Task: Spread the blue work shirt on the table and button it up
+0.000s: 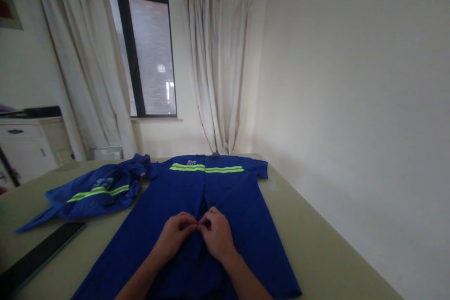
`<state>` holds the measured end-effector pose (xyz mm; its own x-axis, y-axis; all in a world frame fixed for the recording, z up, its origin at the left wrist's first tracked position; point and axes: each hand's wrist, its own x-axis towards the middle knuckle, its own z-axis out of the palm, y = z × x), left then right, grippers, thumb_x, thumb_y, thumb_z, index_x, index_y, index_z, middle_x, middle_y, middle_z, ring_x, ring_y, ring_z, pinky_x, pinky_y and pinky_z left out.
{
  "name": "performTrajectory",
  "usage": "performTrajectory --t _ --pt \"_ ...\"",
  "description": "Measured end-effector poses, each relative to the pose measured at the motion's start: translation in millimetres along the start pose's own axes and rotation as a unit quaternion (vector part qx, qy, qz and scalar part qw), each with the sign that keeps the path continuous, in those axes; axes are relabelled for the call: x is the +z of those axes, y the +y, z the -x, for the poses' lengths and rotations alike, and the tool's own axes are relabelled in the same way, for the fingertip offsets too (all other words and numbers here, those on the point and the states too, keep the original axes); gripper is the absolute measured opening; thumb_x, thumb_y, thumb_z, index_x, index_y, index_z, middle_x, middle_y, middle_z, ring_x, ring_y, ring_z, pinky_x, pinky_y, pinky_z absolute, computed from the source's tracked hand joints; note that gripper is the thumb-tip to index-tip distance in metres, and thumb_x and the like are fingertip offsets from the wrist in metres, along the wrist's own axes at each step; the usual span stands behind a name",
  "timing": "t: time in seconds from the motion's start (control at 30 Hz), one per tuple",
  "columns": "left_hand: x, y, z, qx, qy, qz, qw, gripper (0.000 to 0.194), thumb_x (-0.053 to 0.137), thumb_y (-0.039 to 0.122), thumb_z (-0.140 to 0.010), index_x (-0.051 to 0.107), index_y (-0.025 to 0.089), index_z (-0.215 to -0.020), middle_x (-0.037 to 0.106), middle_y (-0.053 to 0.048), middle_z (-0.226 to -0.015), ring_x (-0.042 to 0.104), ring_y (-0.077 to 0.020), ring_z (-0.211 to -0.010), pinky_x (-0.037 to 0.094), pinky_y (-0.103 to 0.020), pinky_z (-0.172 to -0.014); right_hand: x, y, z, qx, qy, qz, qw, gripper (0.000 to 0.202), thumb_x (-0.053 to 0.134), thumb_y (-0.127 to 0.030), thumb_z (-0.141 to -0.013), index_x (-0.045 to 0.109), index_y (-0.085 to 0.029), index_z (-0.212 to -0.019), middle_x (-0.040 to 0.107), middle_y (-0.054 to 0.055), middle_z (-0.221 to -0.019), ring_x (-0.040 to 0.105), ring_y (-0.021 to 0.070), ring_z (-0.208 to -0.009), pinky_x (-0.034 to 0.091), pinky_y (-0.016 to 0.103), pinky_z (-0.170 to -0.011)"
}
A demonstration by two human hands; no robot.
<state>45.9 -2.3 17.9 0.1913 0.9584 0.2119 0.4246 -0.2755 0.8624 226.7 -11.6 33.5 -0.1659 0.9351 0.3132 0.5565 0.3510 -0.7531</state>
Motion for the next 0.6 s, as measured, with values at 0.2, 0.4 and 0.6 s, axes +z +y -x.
performTrajectory --t 0.2,0.4,0.6 --pt "1.0 9.3 2.3 0.002 -0.006 -0.088 0.996 0.013 0.062 0.021 -0.08 0.074 0.021 -0.087 0.071 -0.002 -0.092 0.067 -0.0168 -0.076 0.051 -0.029 -0.073 5.7 2.0 -2.3 0.025 0.023 -0.065 0.997 0.015 0.067 -0.006 -0.074 0.073 -0.02 -0.073 0.061 -0.002 -0.08 0.058 0.0131 -0.072 0.042 0.023 -0.067" --pt "10.7 16.9 5.9 0.011 -0.019 -0.201 0.979 0.02 0.053 0.008 -0.085 0.064 0.022 -0.093 0.065 -0.002 -0.104 0.068 -0.0144 -0.084 0.049 -0.025 -0.076 9.0 4.3 -4.1 0.066 0.036 -0.061 0.995 0.014 0.066 -0.008 -0.069 0.073 -0.02 -0.068 0.066 -0.001 -0.078 0.06 0.0149 -0.071 0.043 0.025 -0.066" --pt "20.6 20.5 12.6 0.054 -0.017 -0.365 0.929 0.037 0.041 -0.001 -0.086 0.062 0.023 -0.106 0.065 -0.004 -0.112 0.063 -0.0203 -0.103 0.047 -0.03 -0.089 22.7 18.5 -9.1 0.175 0.048 -0.112 0.977 0.01 0.066 -0.012 -0.067 0.073 -0.02 -0.065 0.073 0.002 -0.074 0.068 0.0208 -0.078 0.049 0.028 -0.071"
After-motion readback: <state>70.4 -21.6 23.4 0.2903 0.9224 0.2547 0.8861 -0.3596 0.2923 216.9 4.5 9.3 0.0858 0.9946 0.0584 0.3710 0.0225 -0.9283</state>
